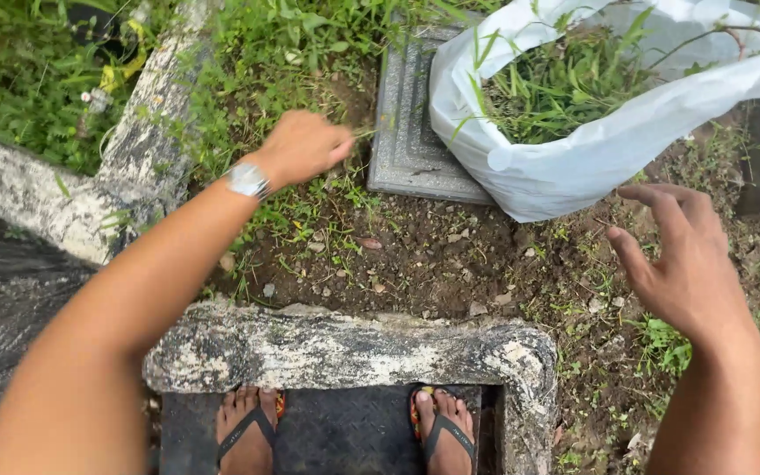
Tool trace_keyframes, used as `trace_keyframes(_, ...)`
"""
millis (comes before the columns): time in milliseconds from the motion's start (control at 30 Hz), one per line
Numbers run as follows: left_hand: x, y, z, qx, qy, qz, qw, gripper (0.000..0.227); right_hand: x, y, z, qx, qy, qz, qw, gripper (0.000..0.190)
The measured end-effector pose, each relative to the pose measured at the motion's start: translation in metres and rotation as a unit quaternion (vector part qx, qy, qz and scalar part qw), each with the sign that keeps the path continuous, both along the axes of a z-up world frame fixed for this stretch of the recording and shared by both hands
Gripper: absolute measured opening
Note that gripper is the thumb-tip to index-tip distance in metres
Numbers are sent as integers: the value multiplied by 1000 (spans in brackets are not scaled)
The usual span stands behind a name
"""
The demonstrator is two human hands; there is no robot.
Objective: The person is removing weeds by hand from a garden area and placing them in a plastic bag.
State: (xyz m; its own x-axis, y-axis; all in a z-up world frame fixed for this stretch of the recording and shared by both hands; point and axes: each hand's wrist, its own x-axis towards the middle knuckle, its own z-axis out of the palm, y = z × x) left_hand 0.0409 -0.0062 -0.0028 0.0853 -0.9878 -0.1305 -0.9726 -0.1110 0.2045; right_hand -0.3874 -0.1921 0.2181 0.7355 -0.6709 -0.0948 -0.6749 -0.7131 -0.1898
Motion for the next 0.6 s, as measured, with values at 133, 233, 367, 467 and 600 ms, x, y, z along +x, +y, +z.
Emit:
trace_keyframes(133, 17, 17, 27, -104, -23, 4, 994, 29, -9, -5, -6, -15, 6, 5, 1000, 50)
trace_keyframes(233, 28, -7, 32, -139, -6, 87, 986, 35, -4, -3, -10, -9, 15, 24, 1000, 51)
trace_keyframes(367, 44, -64, 18, -286, -91, 37, 953, 30, 9, 6, -7, 22, 43, 5, 999, 50)
trace_keyframes(467, 55, -95, -21, -265, -141, 78, 951, 31, 10, 8, -10, 34, 49, 6, 998, 52)
trace_keyframes(600, 55, -114, -49, -211, -278, 154, 925, 32, 3, 1, -17, 27, 49, 27, 998, 50)
